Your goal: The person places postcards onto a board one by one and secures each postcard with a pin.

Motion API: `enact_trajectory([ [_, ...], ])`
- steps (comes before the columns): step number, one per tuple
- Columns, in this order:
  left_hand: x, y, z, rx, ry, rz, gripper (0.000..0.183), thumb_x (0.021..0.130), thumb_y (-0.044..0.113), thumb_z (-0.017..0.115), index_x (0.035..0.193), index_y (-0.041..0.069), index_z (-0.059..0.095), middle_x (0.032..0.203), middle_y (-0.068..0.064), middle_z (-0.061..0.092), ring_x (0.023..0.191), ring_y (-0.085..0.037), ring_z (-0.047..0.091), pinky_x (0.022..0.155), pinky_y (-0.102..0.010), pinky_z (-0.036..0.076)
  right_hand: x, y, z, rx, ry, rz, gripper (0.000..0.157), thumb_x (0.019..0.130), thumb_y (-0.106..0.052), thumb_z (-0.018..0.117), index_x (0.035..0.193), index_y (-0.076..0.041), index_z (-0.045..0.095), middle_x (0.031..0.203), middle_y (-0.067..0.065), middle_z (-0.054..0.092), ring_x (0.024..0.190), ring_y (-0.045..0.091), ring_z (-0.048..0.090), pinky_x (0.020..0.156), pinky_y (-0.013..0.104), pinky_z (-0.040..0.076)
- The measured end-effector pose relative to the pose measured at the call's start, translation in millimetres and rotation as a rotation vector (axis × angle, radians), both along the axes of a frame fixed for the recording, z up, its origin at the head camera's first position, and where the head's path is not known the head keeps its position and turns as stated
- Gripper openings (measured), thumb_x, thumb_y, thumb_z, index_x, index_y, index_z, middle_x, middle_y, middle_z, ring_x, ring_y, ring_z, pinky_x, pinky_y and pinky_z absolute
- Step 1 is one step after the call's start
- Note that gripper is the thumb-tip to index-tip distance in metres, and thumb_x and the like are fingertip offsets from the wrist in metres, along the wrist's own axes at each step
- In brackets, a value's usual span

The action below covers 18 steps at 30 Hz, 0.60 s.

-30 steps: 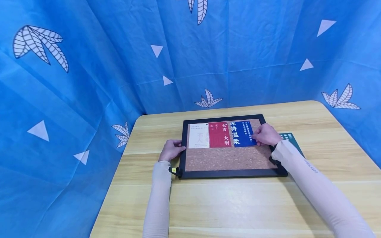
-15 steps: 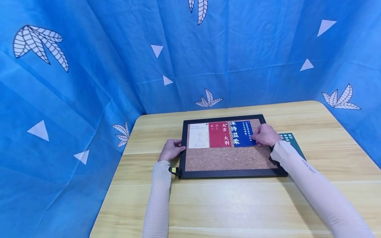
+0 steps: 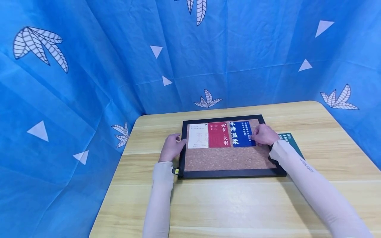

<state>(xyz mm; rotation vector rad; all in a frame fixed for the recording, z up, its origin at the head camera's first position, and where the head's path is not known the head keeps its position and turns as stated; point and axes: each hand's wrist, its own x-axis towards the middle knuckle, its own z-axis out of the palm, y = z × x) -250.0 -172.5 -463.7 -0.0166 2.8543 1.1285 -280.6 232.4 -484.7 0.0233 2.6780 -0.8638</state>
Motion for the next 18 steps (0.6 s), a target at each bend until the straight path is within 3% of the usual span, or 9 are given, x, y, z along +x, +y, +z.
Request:
enact_trajectory([
  [3,9.5,24,11.7,-0.032,0.061,-0.095,0.047,0.102,0.027,0.062,0.141,0.000,0.060,0.118,-0.018,0.067,0.100,-0.029,0.065,0.088,-0.046,0.056,-0.8,1,-0.3,0.004,-0.018,-0.002,0.022,0.098,-0.023,0.067,0.085,-0.005,0.067,0.067,0.004,0.067,0.062,0.019,0.064,0.056,0.030,0.045],
  [7,21.2,64,14.9,-0.112,0.042,-0.225,0.052,0.104,0.035,0.060,0.148,0.007,0.056,0.127,-0.012,0.063,0.110,-0.025,0.062,0.096,-0.044,0.056,-2.3,2,0.2,-0.009,-0.028,-0.004,0.022,0.098,-0.022,0.067,0.085,-0.005,0.066,0.067,0.005,0.068,0.063,0.019,0.064,0.057,0.030,0.045],
  [10,27.0,92,8.8,-0.231,0.057,-0.366,0.053,0.105,0.040,0.058,0.148,0.010,0.056,0.137,-0.009,0.060,0.121,-0.023,0.058,0.104,-0.042,0.053,-2.5,2,0.9,-0.021,-0.032,-0.005,0.022,0.098,-0.022,0.067,0.086,-0.004,0.066,0.068,0.005,0.067,0.063,0.020,0.064,0.057,0.030,0.045],
  [14,33.6,123,-4.0,-0.430,0.144,-0.578,0.054,0.106,0.046,0.052,0.146,0.011,0.058,0.147,-0.006,0.055,0.131,-0.024,0.051,0.111,-0.041,0.047,-1.5,0,1.1,-0.025,-0.037,-0.003,0.021,0.099,-0.022,0.066,0.088,-0.004,0.066,0.068,0.004,0.068,0.063,0.020,0.063,0.057,0.030,0.045],
  [18,38.3,144,-15.1,-0.587,0.217,-0.691,0.060,0.106,0.056,0.045,0.150,0.015,0.054,0.154,-0.005,0.051,0.139,-0.025,0.046,0.116,-0.041,0.043,-1.3,0,0.5,-0.032,-0.037,-0.010,0.022,0.099,-0.022,0.067,0.087,-0.004,0.065,0.067,0.004,0.067,0.062,0.019,0.064,0.056,0.030,0.046],
])
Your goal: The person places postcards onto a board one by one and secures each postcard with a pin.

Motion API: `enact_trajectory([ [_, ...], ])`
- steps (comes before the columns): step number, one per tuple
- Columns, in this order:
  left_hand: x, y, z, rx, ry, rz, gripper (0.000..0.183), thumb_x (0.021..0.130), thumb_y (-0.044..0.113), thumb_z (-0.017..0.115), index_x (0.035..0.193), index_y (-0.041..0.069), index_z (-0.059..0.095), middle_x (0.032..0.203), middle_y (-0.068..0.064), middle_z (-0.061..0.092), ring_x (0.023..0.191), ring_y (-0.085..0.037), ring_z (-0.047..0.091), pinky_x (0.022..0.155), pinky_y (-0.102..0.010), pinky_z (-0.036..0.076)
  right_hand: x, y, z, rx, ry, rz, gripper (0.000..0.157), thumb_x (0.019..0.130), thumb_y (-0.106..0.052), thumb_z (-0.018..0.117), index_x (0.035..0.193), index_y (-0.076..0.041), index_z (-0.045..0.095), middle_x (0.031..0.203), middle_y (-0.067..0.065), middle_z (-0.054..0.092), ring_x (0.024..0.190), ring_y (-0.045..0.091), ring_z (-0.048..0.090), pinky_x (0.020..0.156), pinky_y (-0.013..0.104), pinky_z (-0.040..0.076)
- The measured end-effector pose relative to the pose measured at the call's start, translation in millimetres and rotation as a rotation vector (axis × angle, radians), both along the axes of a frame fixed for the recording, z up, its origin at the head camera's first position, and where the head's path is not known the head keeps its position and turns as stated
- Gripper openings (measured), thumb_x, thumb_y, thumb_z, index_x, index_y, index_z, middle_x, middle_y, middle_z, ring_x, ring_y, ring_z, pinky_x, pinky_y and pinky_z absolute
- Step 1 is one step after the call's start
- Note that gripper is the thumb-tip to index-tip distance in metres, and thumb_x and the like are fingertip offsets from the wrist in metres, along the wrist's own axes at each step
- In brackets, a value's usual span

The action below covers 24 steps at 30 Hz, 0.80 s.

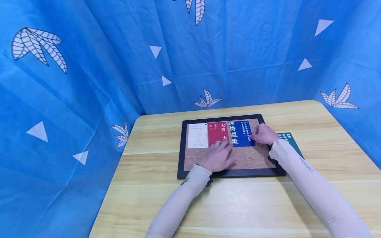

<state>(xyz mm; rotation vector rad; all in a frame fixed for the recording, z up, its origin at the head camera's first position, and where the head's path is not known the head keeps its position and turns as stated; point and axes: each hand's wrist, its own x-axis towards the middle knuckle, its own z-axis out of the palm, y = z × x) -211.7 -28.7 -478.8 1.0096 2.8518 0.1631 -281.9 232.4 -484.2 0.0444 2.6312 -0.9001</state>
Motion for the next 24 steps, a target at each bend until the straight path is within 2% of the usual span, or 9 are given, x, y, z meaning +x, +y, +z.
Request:
enact_trajectory([
  [6,-0.2,14,-11.4,-0.105,0.094,-0.043,0.066,0.105,0.065,0.036,0.151,0.019,0.052,0.156,-0.002,0.049,0.144,-0.025,0.043,0.120,-0.042,0.040,-0.3,0,1.1,0.003,0.002,0.009,0.021,0.099,-0.022,0.066,0.089,-0.003,0.066,0.067,0.004,0.068,0.061,0.019,0.063,0.058,0.030,0.046],
  [14,-3.0,18,-23.5,-0.093,0.063,-0.012,0.075,0.102,0.071,0.030,0.158,0.022,0.043,0.164,-0.001,0.040,0.154,-0.030,0.033,0.127,-0.049,0.029,-0.1,0,0.3,-0.003,-0.001,0.013,0.021,0.099,-0.021,0.065,0.090,-0.003,0.067,0.068,0.005,0.068,0.061,0.019,0.063,0.056,0.030,0.047],
  [24,-4.1,17,-22.1,-0.096,0.047,-0.010,0.079,0.101,0.074,0.029,0.161,0.023,0.038,0.168,0.000,0.036,0.157,-0.032,0.028,0.127,-0.052,0.026,-3.8,1,0.5,-0.014,-0.016,0.011,0.022,0.099,-0.021,0.066,0.087,-0.003,0.066,0.067,0.005,0.068,0.061,0.019,0.063,0.055,0.029,0.046],
])
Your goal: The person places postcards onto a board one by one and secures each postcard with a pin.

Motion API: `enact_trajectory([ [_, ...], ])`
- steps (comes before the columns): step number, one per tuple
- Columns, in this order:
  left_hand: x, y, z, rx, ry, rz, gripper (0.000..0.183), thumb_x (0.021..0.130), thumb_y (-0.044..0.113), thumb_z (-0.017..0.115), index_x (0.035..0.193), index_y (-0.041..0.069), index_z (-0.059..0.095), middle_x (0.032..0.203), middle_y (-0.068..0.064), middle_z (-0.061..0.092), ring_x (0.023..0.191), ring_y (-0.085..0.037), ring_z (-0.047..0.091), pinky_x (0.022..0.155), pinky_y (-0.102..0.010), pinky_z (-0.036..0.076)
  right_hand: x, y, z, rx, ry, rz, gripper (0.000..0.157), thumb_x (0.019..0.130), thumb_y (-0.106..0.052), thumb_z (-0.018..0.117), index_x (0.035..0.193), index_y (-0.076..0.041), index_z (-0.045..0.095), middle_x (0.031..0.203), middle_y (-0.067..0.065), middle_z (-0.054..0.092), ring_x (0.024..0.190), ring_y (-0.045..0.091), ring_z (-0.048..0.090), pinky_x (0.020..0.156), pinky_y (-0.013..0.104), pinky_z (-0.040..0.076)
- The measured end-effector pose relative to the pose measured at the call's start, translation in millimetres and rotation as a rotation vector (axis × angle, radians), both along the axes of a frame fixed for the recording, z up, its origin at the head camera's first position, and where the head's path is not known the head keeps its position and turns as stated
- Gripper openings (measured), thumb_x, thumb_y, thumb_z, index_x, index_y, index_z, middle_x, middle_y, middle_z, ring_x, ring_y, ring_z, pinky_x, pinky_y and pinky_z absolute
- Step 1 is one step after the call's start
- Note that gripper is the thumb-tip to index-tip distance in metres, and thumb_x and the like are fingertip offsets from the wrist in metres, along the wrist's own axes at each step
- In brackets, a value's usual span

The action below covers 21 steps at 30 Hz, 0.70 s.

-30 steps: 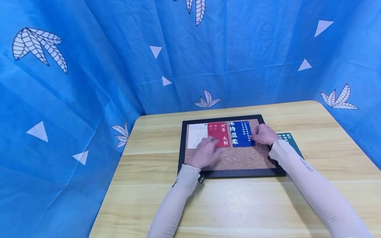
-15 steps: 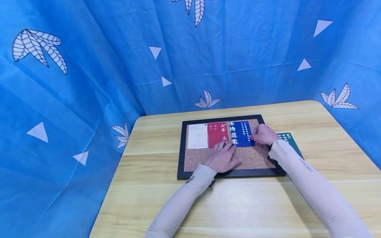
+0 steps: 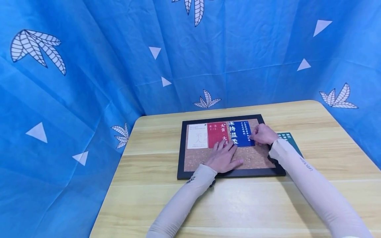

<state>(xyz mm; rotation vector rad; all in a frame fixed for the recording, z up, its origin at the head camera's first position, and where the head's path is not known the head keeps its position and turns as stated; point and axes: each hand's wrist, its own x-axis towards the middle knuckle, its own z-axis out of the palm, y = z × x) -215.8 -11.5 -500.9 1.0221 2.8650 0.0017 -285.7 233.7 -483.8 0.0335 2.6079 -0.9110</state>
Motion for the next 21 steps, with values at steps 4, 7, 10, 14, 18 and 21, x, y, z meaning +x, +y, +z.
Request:
enact_trajectory([
  [4,-2.1,0,1.7,0.010,-0.021,0.003,0.078,0.101,0.074,0.031,0.160,0.024,0.039,0.168,0.000,0.036,0.157,-0.032,0.028,0.127,-0.055,0.026,-1.6,1,-1.5,-0.001,-0.005,-0.003,0.023,0.099,-0.023,0.066,0.088,-0.003,0.065,0.067,0.004,0.067,0.061,0.019,0.063,0.055,0.029,0.046],
  [7,-4.3,1,3.8,0.023,-0.050,0.008,0.078,0.100,0.074,0.032,0.160,0.024,0.040,0.167,0.000,0.037,0.156,-0.031,0.029,0.127,-0.057,0.025,-1.6,2,-1.2,-0.004,-0.002,-0.003,0.023,0.100,-0.023,0.066,0.089,-0.003,0.065,0.068,0.005,0.068,0.061,0.019,0.063,0.055,0.030,0.047],
  [10,-6.2,1,7.4,0.046,-0.094,0.018,0.078,0.100,0.073,0.034,0.159,0.023,0.041,0.167,0.000,0.038,0.154,-0.031,0.030,0.127,-0.058,0.025,-1.9,2,-1.0,-0.007,-0.001,-0.008,0.023,0.099,-0.024,0.066,0.090,-0.003,0.066,0.067,0.004,0.068,0.061,0.019,0.063,0.055,0.030,0.047],
  [14,-8.1,1,12.0,0.072,-0.139,0.028,0.077,0.100,0.072,0.036,0.158,0.022,0.043,0.167,0.000,0.038,0.153,-0.030,0.031,0.126,-0.059,0.024,-2.1,2,-2.1,-0.014,0.000,-0.006,0.023,0.099,-0.023,0.067,0.089,-0.002,0.066,0.067,0.004,0.068,0.060,0.018,0.063,0.054,0.030,0.047],
  [18,-9.7,1,12.1,0.070,-0.137,0.026,0.076,0.100,0.072,0.036,0.157,0.022,0.045,0.165,0.000,0.040,0.152,-0.030,0.032,0.125,-0.058,0.024,-1.9,2,-2.9,-0.014,-0.008,-0.012,0.023,0.100,-0.023,0.067,0.090,-0.002,0.066,0.068,0.005,0.068,0.061,0.019,0.064,0.056,0.029,0.047],
  [21,-10.1,2,11.1,0.060,-0.133,0.030,0.075,0.100,0.072,0.037,0.157,0.023,0.045,0.165,0.001,0.040,0.153,-0.030,0.031,0.125,-0.059,0.023,-2.0,2,-3.2,-0.015,-0.007,-0.007,0.023,0.100,-0.023,0.067,0.090,-0.002,0.066,0.068,0.005,0.068,0.061,0.019,0.064,0.055,0.029,0.047],
])
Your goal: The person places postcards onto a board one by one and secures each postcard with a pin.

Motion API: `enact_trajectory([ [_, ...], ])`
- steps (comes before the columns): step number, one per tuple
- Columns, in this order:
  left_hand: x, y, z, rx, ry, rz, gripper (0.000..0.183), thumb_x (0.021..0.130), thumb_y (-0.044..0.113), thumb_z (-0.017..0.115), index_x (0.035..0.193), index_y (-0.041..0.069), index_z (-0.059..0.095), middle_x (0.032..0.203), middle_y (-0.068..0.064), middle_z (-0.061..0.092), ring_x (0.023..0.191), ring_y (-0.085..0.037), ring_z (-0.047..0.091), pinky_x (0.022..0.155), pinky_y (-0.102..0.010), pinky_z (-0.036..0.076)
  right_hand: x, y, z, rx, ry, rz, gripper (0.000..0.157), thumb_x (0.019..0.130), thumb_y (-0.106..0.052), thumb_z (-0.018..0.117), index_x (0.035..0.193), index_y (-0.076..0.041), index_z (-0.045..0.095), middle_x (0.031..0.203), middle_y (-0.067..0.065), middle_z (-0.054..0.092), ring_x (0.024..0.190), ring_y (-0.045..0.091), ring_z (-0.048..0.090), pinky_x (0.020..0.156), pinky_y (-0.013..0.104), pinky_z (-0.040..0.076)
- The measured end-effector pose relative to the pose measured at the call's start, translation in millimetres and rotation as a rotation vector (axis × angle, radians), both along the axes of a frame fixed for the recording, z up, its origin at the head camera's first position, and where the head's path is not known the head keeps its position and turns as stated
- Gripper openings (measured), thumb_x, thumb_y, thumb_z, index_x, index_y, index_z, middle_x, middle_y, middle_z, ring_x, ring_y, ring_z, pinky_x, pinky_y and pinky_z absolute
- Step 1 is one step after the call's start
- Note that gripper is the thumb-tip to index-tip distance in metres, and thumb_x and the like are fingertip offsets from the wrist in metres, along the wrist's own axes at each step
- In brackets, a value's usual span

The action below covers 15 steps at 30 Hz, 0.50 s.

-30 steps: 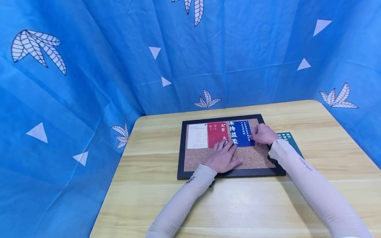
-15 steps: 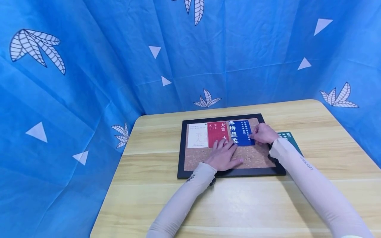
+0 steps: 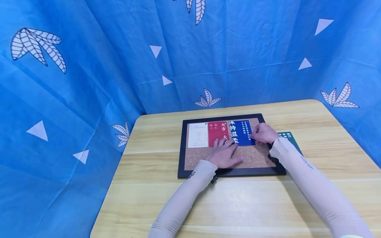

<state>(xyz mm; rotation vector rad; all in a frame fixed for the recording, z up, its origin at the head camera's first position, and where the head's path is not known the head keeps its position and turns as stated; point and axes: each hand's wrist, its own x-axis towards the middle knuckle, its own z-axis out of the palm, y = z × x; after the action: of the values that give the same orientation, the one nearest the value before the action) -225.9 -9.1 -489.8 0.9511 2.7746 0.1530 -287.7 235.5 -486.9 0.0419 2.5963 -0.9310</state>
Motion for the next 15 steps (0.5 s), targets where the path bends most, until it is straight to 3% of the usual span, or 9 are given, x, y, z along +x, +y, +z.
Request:
enact_trajectory([
  [9,0.2,2,-1.6,-0.026,-0.010,0.007,0.077,0.099,0.073,0.036,0.159,0.025,0.042,0.167,0.002,0.037,0.154,-0.029,0.028,0.127,-0.061,0.019,3.4,3,-0.6,-0.037,0.009,0.016,0.023,0.100,-0.022,0.063,0.091,-0.001,0.066,0.068,0.004,0.067,0.062,0.018,0.063,0.055,0.030,0.048],
  [15,1.6,1,0.6,-0.026,-0.002,0.014,0.077,0.099,0.072,0.038,0.159,0.024,0.041,0.168,0.002,0.035,0.157,-0.031,0.025,0.128,-0.061,0.018,15.2,15,11.4,-0.081,0.054,0.033,0.024,0.102,-0.019,0.058,0.095,0.003,0.065,0.073,0.007,0.068,0.064,0.016,0.063,0.059,0.030,0.054],
])
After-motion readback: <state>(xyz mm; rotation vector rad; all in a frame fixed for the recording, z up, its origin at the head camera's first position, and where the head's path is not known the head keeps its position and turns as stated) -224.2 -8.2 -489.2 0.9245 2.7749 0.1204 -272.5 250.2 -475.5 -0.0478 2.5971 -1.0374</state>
